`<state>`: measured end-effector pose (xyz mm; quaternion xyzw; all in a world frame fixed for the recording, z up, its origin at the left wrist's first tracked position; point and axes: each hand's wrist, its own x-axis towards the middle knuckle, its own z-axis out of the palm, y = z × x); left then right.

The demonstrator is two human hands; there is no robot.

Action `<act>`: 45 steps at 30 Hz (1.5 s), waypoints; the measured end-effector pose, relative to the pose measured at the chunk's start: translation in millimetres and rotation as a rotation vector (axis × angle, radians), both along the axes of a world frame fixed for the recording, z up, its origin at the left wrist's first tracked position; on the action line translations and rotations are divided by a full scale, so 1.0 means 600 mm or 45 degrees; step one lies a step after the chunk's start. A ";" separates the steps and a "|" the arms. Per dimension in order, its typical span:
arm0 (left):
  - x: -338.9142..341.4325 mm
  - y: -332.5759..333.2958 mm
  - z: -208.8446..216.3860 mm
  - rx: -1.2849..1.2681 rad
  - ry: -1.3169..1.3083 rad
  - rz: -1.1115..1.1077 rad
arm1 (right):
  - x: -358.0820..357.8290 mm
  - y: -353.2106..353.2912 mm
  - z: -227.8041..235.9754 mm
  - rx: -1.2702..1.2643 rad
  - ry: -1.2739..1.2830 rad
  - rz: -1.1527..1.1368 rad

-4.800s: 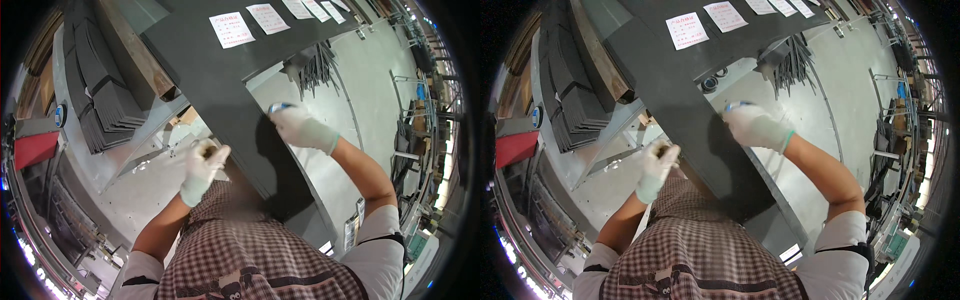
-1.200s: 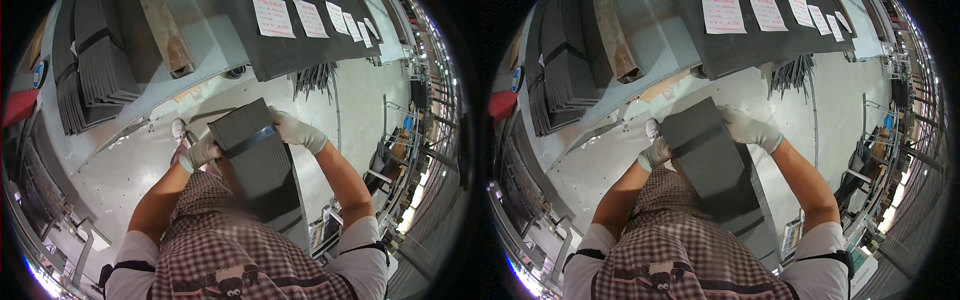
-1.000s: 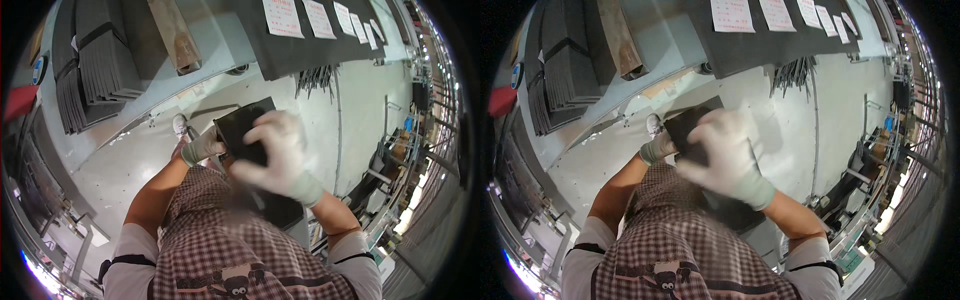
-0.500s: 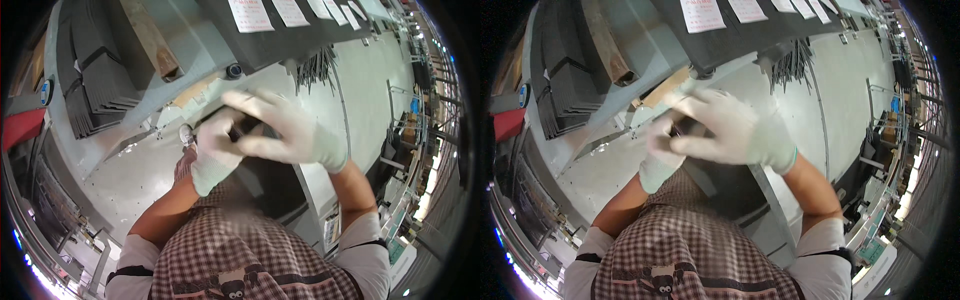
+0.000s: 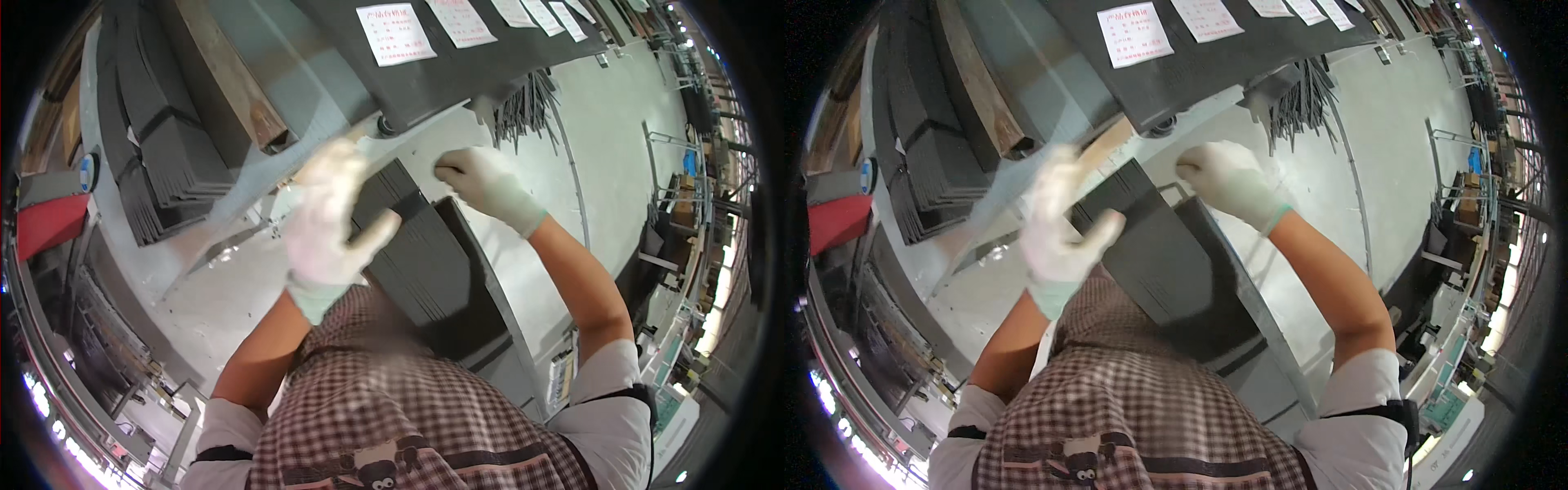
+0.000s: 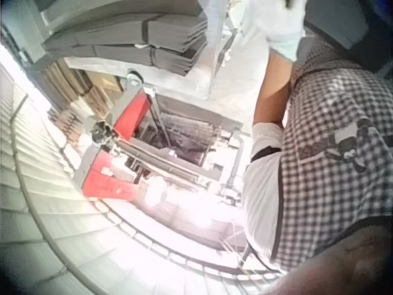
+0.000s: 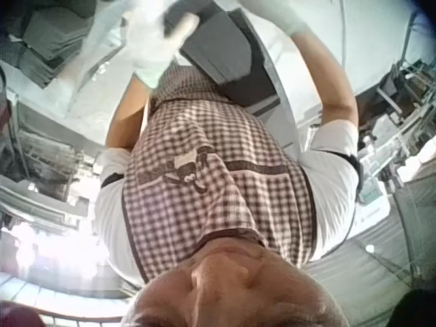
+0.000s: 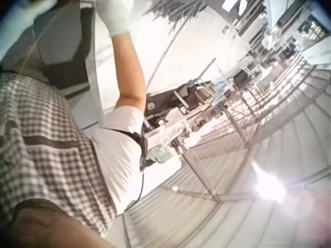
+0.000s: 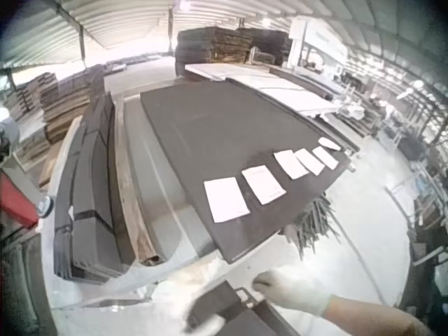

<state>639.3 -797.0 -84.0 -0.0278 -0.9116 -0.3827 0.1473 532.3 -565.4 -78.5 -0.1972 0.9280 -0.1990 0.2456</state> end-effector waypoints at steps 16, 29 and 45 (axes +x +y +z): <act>-0.297 -0.046 -0.048 0.534 -0.078 0.508 | 0.112 0.173 -0.008 -0.313 -0.213 -0.575; 0.087 0.033 -0.023 1.345 -0.690 0.539 | 0.300 0.085 0.087 -0.064 -0.065 0.225; 0.045 -0.121 0.055 1.179 -0.578 -0.012 | 0.029 -0.143 0.079 -0.564 -0.405 -0.009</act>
